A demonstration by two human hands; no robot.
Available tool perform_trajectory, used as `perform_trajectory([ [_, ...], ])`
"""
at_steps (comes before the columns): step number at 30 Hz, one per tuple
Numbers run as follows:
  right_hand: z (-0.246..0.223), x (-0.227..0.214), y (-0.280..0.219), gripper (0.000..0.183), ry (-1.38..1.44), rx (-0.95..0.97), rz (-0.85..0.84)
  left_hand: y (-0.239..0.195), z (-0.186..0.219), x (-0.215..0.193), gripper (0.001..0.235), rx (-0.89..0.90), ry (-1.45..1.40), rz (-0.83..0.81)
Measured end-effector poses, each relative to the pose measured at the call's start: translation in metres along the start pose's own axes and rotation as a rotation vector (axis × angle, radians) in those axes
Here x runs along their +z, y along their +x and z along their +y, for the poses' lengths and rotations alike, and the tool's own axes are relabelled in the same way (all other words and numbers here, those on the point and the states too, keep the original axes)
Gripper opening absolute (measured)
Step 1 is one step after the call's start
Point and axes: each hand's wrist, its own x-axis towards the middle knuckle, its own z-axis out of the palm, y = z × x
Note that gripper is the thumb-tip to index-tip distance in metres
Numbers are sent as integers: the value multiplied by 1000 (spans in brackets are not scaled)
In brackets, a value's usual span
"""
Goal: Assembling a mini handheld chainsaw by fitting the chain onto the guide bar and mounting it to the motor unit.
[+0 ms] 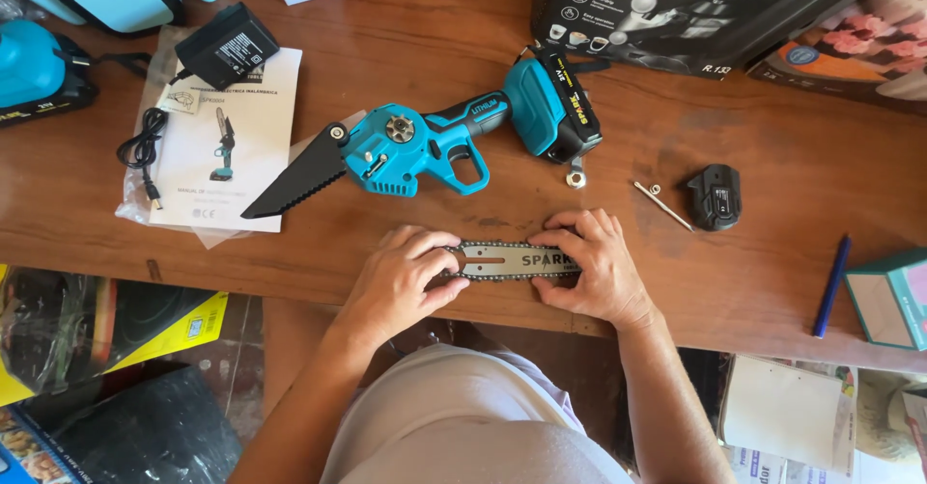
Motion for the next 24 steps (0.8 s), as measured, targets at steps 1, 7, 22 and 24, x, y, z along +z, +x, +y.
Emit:
perform_trajectory([
  [1, 0, 0, 0, 53, -2, 0, 1, 0, -1, 2, 19, 2, -1, 1],
  [7, -1, 0, 0, 52, -2, 8, -3, -2, -8, 9, 23, 2, -13, 25],
  [22, -2, -1, 4, 49, -3, 9, 1, 22, 16, -3, 69, -84, 67, -100],
  [24, -1, 0, 3, 49, 5, 5, 7, 26, 20, 2, 59, -110, 79, -114],
])
